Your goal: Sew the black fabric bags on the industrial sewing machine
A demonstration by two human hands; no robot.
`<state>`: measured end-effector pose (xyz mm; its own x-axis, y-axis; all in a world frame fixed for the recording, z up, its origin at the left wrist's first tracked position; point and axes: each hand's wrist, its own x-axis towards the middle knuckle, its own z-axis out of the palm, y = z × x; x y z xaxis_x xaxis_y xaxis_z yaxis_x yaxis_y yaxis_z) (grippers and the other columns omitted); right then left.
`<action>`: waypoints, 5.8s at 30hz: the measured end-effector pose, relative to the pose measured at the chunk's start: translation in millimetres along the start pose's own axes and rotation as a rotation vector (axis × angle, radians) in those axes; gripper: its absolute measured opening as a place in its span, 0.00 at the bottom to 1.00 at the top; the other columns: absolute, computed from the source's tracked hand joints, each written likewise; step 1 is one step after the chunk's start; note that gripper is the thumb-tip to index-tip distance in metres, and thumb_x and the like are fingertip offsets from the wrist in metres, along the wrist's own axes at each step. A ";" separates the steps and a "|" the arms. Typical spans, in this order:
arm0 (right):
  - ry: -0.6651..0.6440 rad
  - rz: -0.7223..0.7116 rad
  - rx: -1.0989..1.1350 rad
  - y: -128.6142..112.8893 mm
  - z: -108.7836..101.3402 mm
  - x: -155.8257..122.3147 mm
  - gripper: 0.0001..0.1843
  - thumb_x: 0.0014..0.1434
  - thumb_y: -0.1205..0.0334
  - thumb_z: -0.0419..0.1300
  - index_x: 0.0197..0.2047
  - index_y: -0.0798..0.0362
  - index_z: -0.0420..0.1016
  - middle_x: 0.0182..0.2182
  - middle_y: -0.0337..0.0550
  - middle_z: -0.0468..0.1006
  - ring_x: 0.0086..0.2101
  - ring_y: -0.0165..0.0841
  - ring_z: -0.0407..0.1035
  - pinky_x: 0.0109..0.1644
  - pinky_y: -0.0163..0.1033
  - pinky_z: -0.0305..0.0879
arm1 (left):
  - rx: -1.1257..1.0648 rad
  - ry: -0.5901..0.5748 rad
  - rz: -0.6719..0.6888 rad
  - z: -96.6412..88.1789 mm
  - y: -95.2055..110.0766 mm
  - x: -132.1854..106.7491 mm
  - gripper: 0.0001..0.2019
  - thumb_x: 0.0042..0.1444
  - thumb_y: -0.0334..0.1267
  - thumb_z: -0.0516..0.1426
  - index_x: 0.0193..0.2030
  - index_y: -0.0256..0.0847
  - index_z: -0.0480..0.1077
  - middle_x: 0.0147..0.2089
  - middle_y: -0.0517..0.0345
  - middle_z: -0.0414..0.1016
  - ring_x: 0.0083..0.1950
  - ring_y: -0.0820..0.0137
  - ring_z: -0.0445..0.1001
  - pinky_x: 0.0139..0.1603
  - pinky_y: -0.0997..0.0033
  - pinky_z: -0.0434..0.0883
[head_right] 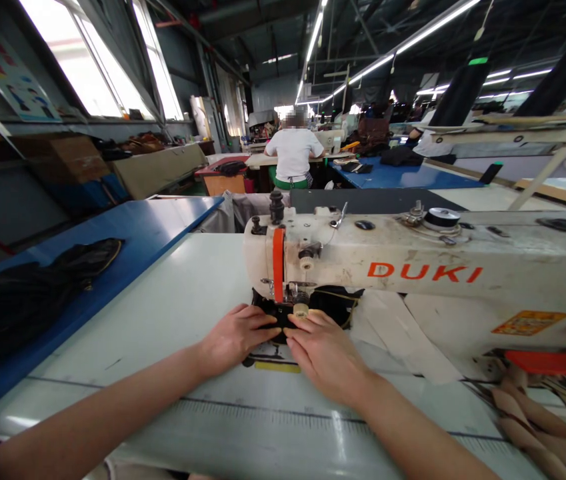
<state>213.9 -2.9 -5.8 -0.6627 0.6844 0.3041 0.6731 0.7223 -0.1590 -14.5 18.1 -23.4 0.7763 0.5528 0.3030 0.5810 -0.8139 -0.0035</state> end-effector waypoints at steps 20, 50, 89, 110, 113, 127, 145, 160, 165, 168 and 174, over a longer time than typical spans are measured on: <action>-0.040 0.000 0.047 8.5 1.6 4.3 0.13 0.63 0.64 0.51 0.48 0.48 0.73 0.52 0.44 0.73 0.52 0.37 0.66 0.60 0.51 0.54 | 0.077 -0.005 0.002 -0.8 -1.0 0.6 0.12 0.64 0.38 0.50 0.52 0.46 0.68 0.53 0.59 0.72 0.50 0.68 0.66 0.46 0.68 0.61; -0.004 0.027 0.093 6.5 1.7 10.6 0.11 0.62 0.67 0.52 0.45 0.49 0.73 0.46 0.44 0.77 0.46 0.37 0.68 0.57 0.49 0.53 | 0.081 0.097 0.110 -1.0 -4.1 6.4 0.11 0.65 0.36 0.48 0.47 0.39 0.70 0.45 0.53 0.76 0.46 0.66 0.69 0.42 0.66 0.66; 0.005 0.175 -0.125 0.5 9.6 18.8 0.16 0.62 0.67 0.49 0.51 0.54 0.69 0.45 0.50 0.74 0.45 0.43 0.65 0.51 0.50 0.56 | 0.007 0.130 0.096 5.8 -7.9 8.0 0.11 0.64 0.37 0.49 0.47 0.39 0.71 0.46 0.53 0.76 0.47 0.66 0.69 0.46 0.65 0.69; 0.086 -0.013 -0.015 3.7 11.3 6.2 0.15 0.60 0.70 0.51 0.48 0.54 0.74 0.42 0.48 0.77 0.44 0.39 0.68 0.50 0.48 0.65 | 0.006 0.139 0.063 3.9 -4.1 7.0 0.10 0.63 0.36 0.51 0.45 0.39 0.72 0.44 0.53 0.77 0.45 0.67 0.69 0.45 0.67 0.68; 0.086 -0.019 -0.022 3.6 11.2 6.7 0.16 0.59 0.71 0.52 0.47 0.54 0.74 0.42 0.48 0.77 0.43 0.39 0.68 0.49 0.48 0.66 | 0.022 0.138 0.064 3.4 -3.6 7.6 0.10 0.63 0.36 0.50 0.45 0.40 0.72 0.43 0.53 0.77 0.45 0.67 0.69 0.44 0.67 0.68; 0.030 -0.002 -0.054 5.3 13.4 7.4 0.15 0.59 0.72 0.51 0.48 0.55 0.73 0.44 0.48 0.76 0.44 0.40 0.67 0.50 0.49 0.63 | 0.028 0.132 0.065 4.3 -3.8 8.4 0.10 0.64 0.37 0.49 0.45 0.40 0.71 0.42 0.54 0.77 0.45 0.67 0.69 0.44 0.68 0.67; 0.067 -0.005 -0.089 4.7 13.6 7.1 0.14 0.58 0.72 0.54 0.47 0.56 0.73 0.43 0.47 0.76 0.43 0.40 0.67 0.50 0.48 0.63 | -0.027 0.120 0.030 8.0 -7.2 9.1 0.11 0.64 0.36 0.49 0.46 0.40 0.72 0.46 0.55 0.76 0.45 0.66 0.69 0.45 0.66 0.68; 0.052 -0.001 -0.174 8.3 17.6 8.2 0.16 0.59 0.71 0.54 0.51 0.57 0.72 0.46 0.48 0.75 0.46 0.41 0.65 0.54 0.47 0.57 | -0.044 0.116 0.044 8.7 -6.1 8.2 0.12 0.64 0.33 0.48 0.48 0.36 0.71 0.44 0.51 0.76 0.48 0.66 0.70 0.48 0.66 0.72; 0.057 -0.033 -0.173 8.2 19.0 7.1 0.16 0.58 0.72 0.55 0.49 0.56 0.73 0.44 0.46 0.76 0.43 0.39 0.66 0.52 0.46 0.59 | -0.069 0.125 0.061 7.5 -5.5 4.8 0.11 0.63 0.33 0.49 0.48 0.35 0.70 0.45 0.52 0.76 0.50 0.66 0.70 0.50 0.66 0.72; 0.042 -0.022 -0.174 7.7 19.5 8.2 0.15 0.58 0.72 0.55 0.49 0.56 0.73 0.42 0.46 0.76 0.42 0.39 0.66 0.51 0.46 0.60 | -0.068 0.111 0.063 8.3 -6.1 4.6 0.12 0.64 0.33 0.49 0.49 0.36 0.70 0.47 0.52 0.75 0.51 0.65 0.70 0.52 0.65 0.71; 0.031 -0.014 -0.177 6.4 19.3 9.5 0.15 0.58 0.73 0.56 0.47 0.55 0.73 0.42 0.46 0.76 0.41 0.38 0.67 0.49 0.46 0.59 | -0.060 0.105 0.052 7.7 -6.1 6.7 0.12 0.64 0.33 0.48 0.47 0.36 0.71 0.46 0.52 0.76 0.50 0.64 0.70 0.51 0.64 0.72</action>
<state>205.6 10.1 -22.0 -0.6639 0.6690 0.3343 0.7128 0.7013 0.0121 -10.9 28.1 -28.7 0.7734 0.4898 0.4024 0.5222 -0.8522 0.0337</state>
